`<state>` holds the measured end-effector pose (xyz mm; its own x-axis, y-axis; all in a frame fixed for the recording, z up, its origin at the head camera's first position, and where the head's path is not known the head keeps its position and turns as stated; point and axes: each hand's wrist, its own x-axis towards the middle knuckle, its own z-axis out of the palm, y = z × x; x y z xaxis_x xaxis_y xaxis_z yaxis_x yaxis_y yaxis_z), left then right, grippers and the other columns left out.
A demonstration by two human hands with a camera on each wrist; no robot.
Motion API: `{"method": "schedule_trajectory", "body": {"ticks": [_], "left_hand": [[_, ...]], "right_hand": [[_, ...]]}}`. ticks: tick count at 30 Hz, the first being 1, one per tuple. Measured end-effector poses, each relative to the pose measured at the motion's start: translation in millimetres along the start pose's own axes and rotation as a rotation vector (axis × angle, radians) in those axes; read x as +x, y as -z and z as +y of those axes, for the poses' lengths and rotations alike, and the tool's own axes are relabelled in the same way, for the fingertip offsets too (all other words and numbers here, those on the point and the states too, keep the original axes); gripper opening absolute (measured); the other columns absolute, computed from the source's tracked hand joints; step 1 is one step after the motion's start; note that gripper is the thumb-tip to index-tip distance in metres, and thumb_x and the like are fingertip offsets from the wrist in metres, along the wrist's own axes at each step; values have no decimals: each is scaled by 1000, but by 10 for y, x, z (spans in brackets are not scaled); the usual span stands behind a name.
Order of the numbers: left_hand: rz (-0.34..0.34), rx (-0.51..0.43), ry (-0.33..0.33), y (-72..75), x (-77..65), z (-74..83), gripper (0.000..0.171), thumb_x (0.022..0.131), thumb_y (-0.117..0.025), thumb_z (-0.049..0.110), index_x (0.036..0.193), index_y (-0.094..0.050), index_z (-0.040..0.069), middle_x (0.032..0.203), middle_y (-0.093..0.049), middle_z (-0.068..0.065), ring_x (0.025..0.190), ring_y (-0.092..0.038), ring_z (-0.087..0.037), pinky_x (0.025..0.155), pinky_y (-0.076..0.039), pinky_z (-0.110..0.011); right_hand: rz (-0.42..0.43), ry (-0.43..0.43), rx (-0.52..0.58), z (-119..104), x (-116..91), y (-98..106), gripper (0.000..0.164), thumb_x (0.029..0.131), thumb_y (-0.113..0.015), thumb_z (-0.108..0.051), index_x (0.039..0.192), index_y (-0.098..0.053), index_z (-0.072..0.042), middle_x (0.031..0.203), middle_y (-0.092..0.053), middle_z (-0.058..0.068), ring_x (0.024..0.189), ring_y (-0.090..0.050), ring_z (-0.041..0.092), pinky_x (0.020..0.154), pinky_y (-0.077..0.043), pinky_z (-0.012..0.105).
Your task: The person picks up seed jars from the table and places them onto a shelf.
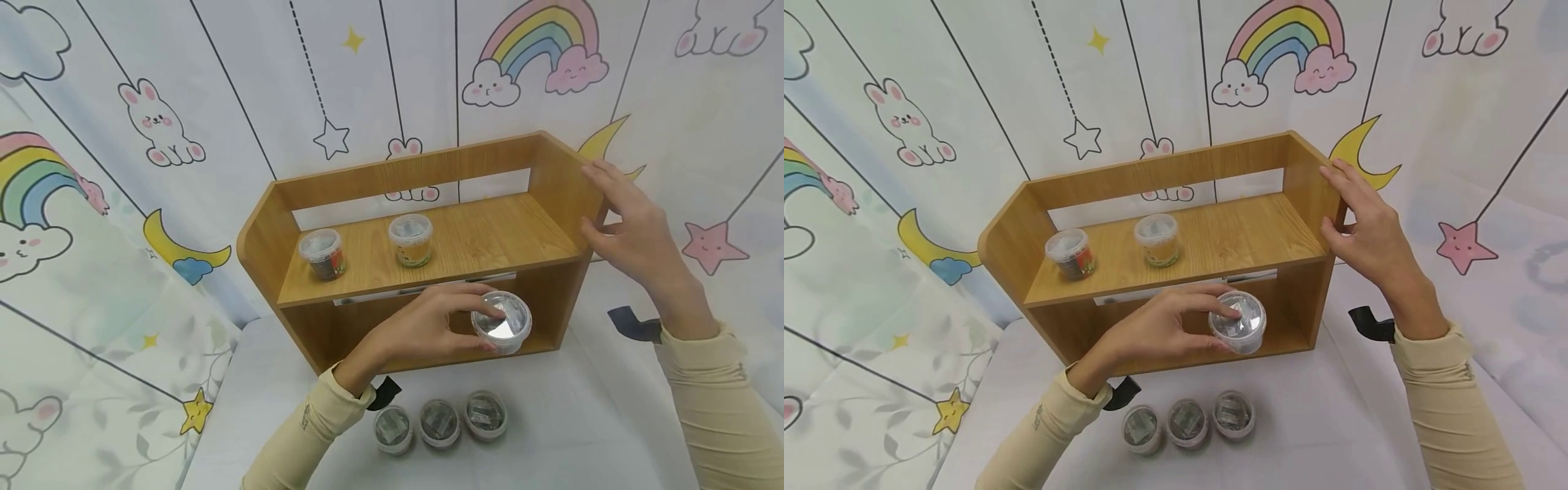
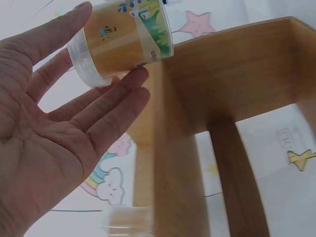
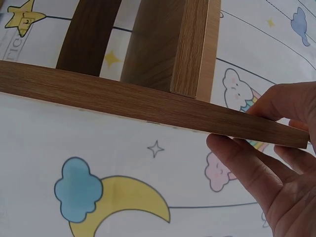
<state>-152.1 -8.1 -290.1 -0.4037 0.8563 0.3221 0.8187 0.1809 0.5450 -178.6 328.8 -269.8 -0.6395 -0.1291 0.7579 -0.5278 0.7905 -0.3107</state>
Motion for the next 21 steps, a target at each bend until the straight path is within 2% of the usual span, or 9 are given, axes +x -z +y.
{"method": "schedule_trajectory", "body": {"ticks": [2,8,13,17,21], "left_hand": [[15,1,-1,43,34,40,39,85,-80,27,121,-69,17,143,-51,1,135,-38,-5,106,-36,-22],[46,4,-68,111,156,134,40,84,-81,25,120,-70,14,140,-54,-5,135,-41,-8,108,-34,-22],[56,-4,-89,127,215,170,41,81,-83,21,119,-71,12,140,-54,-10,135,-42,-10,107,-35,-22],[71,-9,-91,170,256,196,41,83,-82,21,120,-70,11,141,-54,-10,134,-43,-11,103,-40,-21],[118,-20,-104,228,325,223,41,82,-83,19,119,-70,9,136,-57,-10,126,-50,-11,96,-47,-21]], "right_hand": [[-4,-5,3,-5,-4,2,84,75,-73,18,149,-45,-11,155,-37,9,137,-42,31,74,-32,-2],[-5,0,-8,-3,-26,34,86,76,-72,18,150,-43,-15,156,-36,3,136,-43,28,75,-33,-2],[4,14,-2,0,-24,23,85,74,-72,20,149,-45,-11,155,-38,8,135,-44,33,75,-33,-2],[7,10,5,9,-21,8,84,73,-72,21,148,-46,-9,154,-39,11,135,-43,34,75,-32,-3],[6,13,8,-4,-14,6,85,74,-72,19,149,-45,-11,154,-38,9,135,-43,33,75,-33,-2]]}}
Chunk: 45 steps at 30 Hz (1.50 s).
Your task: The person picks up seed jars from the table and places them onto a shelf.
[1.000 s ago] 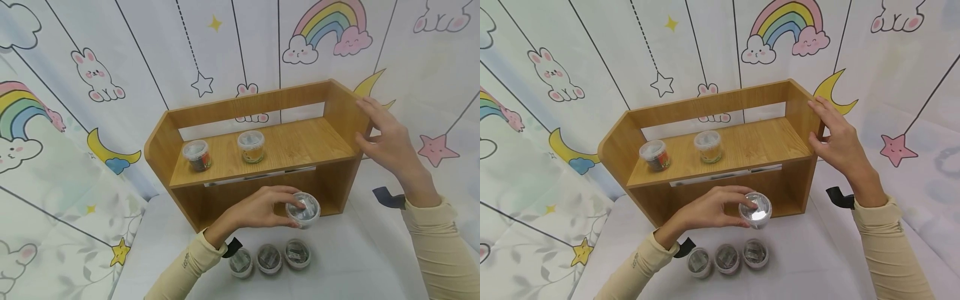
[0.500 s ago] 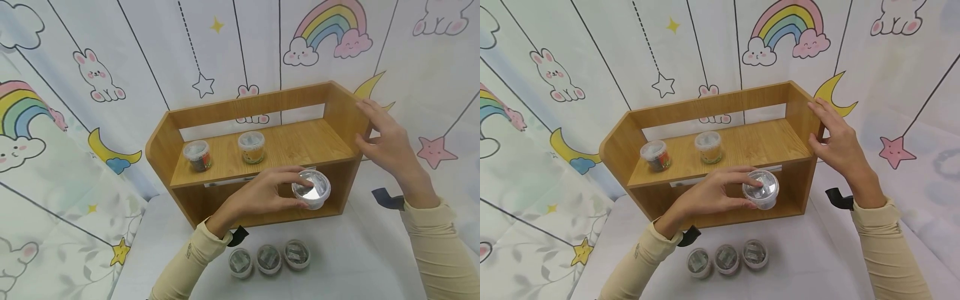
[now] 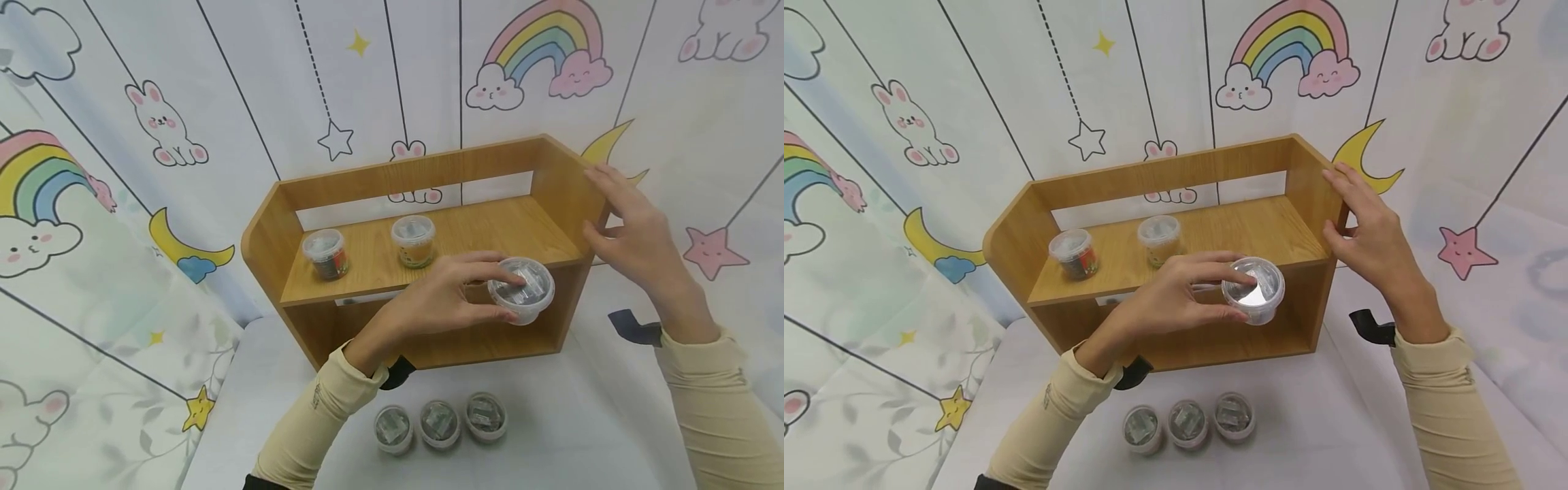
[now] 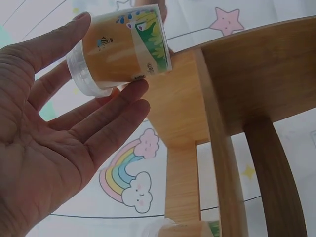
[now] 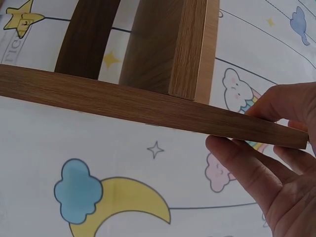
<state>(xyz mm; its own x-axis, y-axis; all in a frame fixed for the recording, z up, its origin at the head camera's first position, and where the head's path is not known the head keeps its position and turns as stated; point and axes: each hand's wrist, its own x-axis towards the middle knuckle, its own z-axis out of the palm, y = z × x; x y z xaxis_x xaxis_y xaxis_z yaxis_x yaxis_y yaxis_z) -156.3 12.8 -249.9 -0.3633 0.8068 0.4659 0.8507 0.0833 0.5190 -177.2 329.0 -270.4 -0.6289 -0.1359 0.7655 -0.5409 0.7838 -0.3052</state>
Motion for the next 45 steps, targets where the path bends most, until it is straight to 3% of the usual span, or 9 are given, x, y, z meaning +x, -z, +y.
{"method": "schedule_trajectory", "body": {"ticks": [9,19,25,30,39,45], "left_hand": [[69,-11,83,66,172,3,41,83,-82,22,121,-71,11,137,-57,-8,116,-54,-9,90,-50,-23],[171,-24,115,106,288,-72,43,82,-83,23,121,-71,11,130,-61,-1,105,-54,-8,87,-50,-25],[215,-13,130,130,359,-79,43,83,-82,20,122,-69,9,130,-60,-3,104,-54,-9,87,-49,-20],[248,18,185,107,432,-67,43,84,-81,23,124,-69,11,139,-56,-3,108,-55,-8,88,-49,-17],[306,10,275,49,537,-133,40,85,-80,24,123,-69,12,128,-61,2,99,-57,-8,82,-51,-17],[316,64,319,-3,594,-206,40,84,-81,25,121,-70,12,121,-65,2,92,-58,-11,76,-49,-17]], "right_hand": [[-5,-8,-17,-11,-5,-1,85,77,-71,17,150,-43,-15,156,-36,4,135,-44,30,75,-33,-2],[-10,-4,-18,-13,0,2,86,76,-72,16,150,-43,-15,156,-37,5,136,-42,29,75,-33,-2],[-10,-9,-6,1,4,0,85,75,-74,17,149,-44,-14,155,-37,8,135,-44,34,75,-32,-2],[-2,2,-7,18,6,-4,85,74,-74,18,148,-46,-12,154,-38,10,134,-44,34,75,-32,-2],[-9,8,-10,3,-3,11,85,75,-74,17,149,-45,-14,155,-37,6,134,-45,33,75,-33,-2],[-8,2,-8,7,2,10,85,75,-74,16,149,-45,-14,155,-38,6,136,-43,31,75,-33,-2]]}}
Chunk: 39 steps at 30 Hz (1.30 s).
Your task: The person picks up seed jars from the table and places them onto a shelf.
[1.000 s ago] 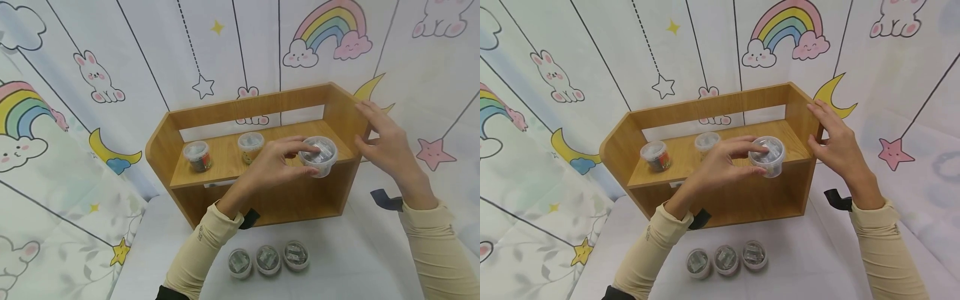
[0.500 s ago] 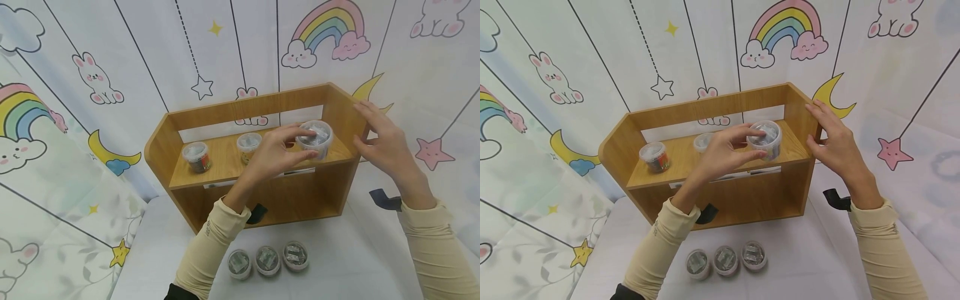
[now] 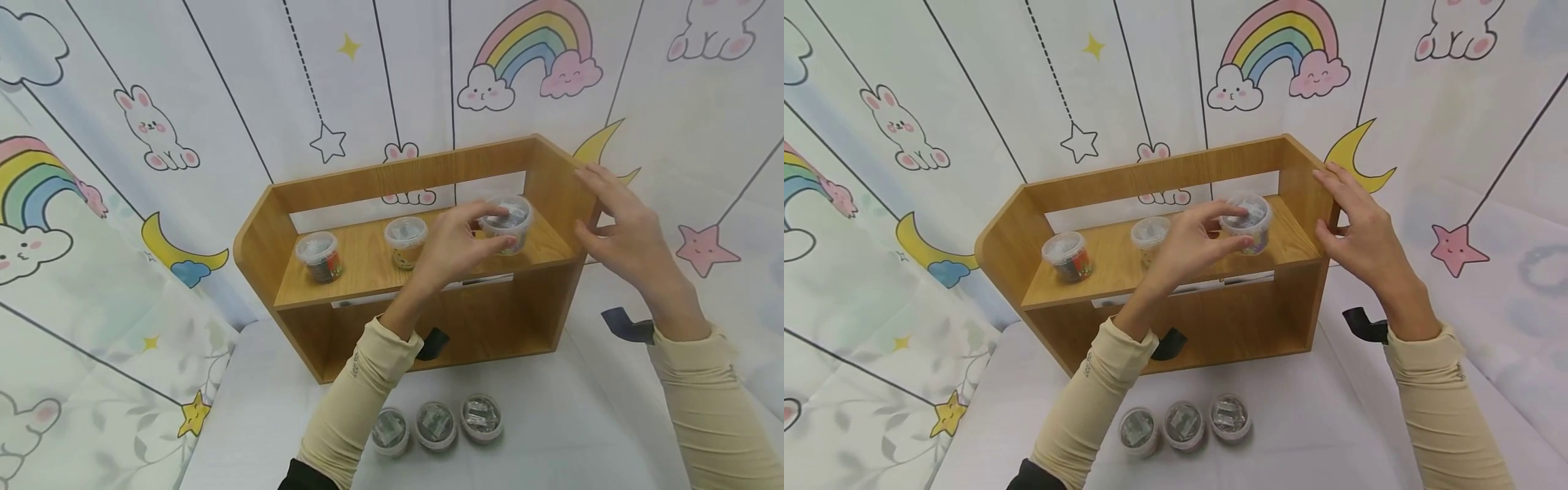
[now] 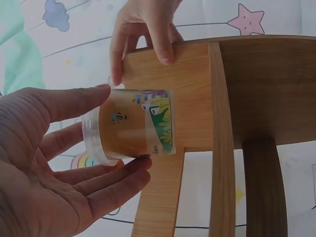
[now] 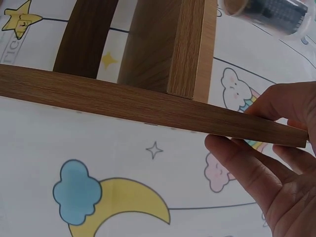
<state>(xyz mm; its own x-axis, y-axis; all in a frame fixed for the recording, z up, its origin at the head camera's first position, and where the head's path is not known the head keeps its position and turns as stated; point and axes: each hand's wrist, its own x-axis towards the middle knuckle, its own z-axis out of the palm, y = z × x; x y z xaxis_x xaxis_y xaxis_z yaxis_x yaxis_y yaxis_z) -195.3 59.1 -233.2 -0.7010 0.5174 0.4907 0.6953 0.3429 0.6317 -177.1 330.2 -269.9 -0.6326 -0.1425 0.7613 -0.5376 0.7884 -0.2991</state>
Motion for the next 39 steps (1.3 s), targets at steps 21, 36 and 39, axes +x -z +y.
{"method": "schedule_trajectory", "body": {"ticks": [21,36,39], "left_hand": [[-41,101,151,-188,104,-129,39,86,-79,27,122,-69,15,115,-67,1,83,-59,-7,64,-47,-17],[-54,139,175,-247,134,-97,38,89,-76,27,124,-68,16,116,-67,1,86,-58,-6,64,-48,-16],[-56,143,178,-249,140,-91,39,89,-75,28,126,-67,16,116,-66,1,85,-58,-7,63,-48,-17]], "right_hand": [[3,17,-16,36,-1,-11,84,74,-73,18,148,-46,-11,154,-39,9,137,-41,31,74,-33,-2],[3,19,-19,-11,-9,12,84,75,-73,17,149,-45,-12,155,-37,7,136,-42,32,75,-33,-2],[9,30,-18,-12,-7,21,85,74,-72,19,148,-45,-11,155,-38,9,136,-42,32,75,-33,-2]]}}
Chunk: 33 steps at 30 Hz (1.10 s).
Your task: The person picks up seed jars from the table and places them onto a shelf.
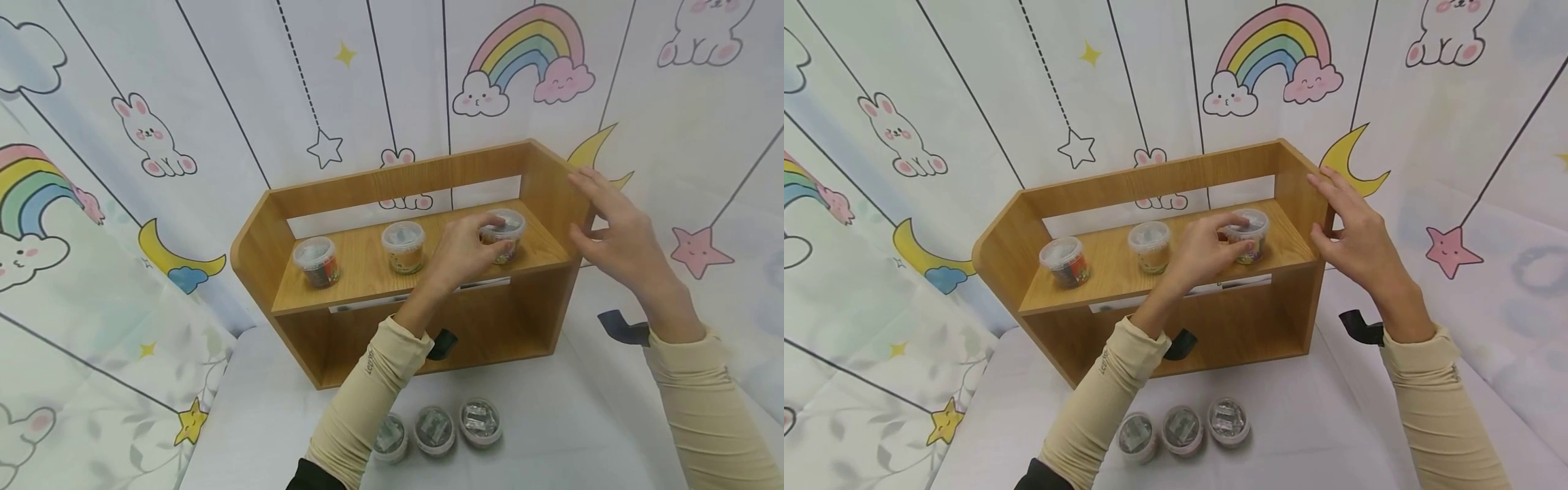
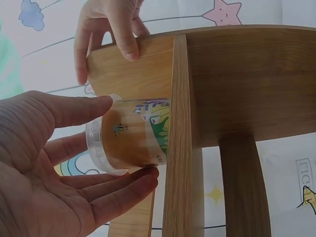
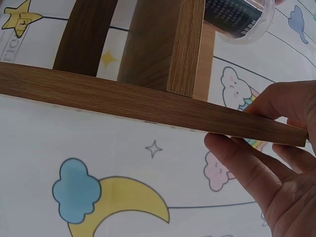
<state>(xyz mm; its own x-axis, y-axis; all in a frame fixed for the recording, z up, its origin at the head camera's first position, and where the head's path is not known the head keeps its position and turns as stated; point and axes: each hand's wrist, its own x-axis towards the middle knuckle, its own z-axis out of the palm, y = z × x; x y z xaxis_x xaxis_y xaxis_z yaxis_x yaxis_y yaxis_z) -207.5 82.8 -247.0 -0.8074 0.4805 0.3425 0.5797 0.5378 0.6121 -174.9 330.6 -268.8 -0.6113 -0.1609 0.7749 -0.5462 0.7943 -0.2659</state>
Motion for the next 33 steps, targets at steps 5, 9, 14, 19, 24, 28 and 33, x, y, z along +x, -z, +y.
{"method": "schedule_trajectory", "body": {"ticks": [5,9,14,19,24,28,33], "left_hand": [[15,43,-39,-1,-5,-18,49,89,-76,29,134,-61,16,128,-63,2,104,-58,-7,81,-49,-18],[27,85,-86,15,-34,-19,60,88,-76,33,141,-54,17,141,-54,2,128,-48,-9,103,-40,-23],[33,71,-113,81,-114,17,61,88,-76,35,142,-53,20,148,-48,0,140,-36,-13,112,-33,-32],[51,60,-159,157,-229,59,61,88,-76,34,142,-52,19,150,-45,-2,142,-32,-15,112,-33,-37],[62,64,-177,204,-397,81,63,88,-75,35,144,-51,20,155,-37,-5,141,-35,-21,110,-35,-42],[65,60,-183,245,-564,75,63,89,-74,36,145,-50,20,156,-34,-5,141,-35,-23,110,-36,-42],[98,55,-250,290,-761,86,60,90,-74,35,143,-52,18,155,-37,-6,140,-36,-21,110,-37,-40]], "right_hand": [[-4,-6,6,9,1,-16,84,74,-73,18,148,-45,-11,155,-37,8,137,-42,31,75,-34,-2],[-11,-20,6,21,-5,-27,84,75,-73,17,149,-44,-12,156,-36,5,138,-41,30,75,-33,-2],[-12,-21,6,36,-12,-35,85,75,-73,17,149,-44,-12,156,-36,6,137,-42,31,75,-33,-2],[-9,-18,11,40,4,-47,86,74,-74,18,149,-45,-11,155,-37,10,136,-42,33,75,-33,-2],[-8,-16,21,25,16,-49,85,74,-74,18,148,-45,-11,155,-38,9,135,-44,34,74,-33,-2],[-10,-16,16,11,10,-35,85,74,-73,18,149,-45,-13,155,-37,8,135,-43,32,75,-34,-2],[-14,-31,4,-4,-8,-18,85,76,-71,17,150,-43,-15,156,-36,4,138,-41,28,76,-32,-2]]}}
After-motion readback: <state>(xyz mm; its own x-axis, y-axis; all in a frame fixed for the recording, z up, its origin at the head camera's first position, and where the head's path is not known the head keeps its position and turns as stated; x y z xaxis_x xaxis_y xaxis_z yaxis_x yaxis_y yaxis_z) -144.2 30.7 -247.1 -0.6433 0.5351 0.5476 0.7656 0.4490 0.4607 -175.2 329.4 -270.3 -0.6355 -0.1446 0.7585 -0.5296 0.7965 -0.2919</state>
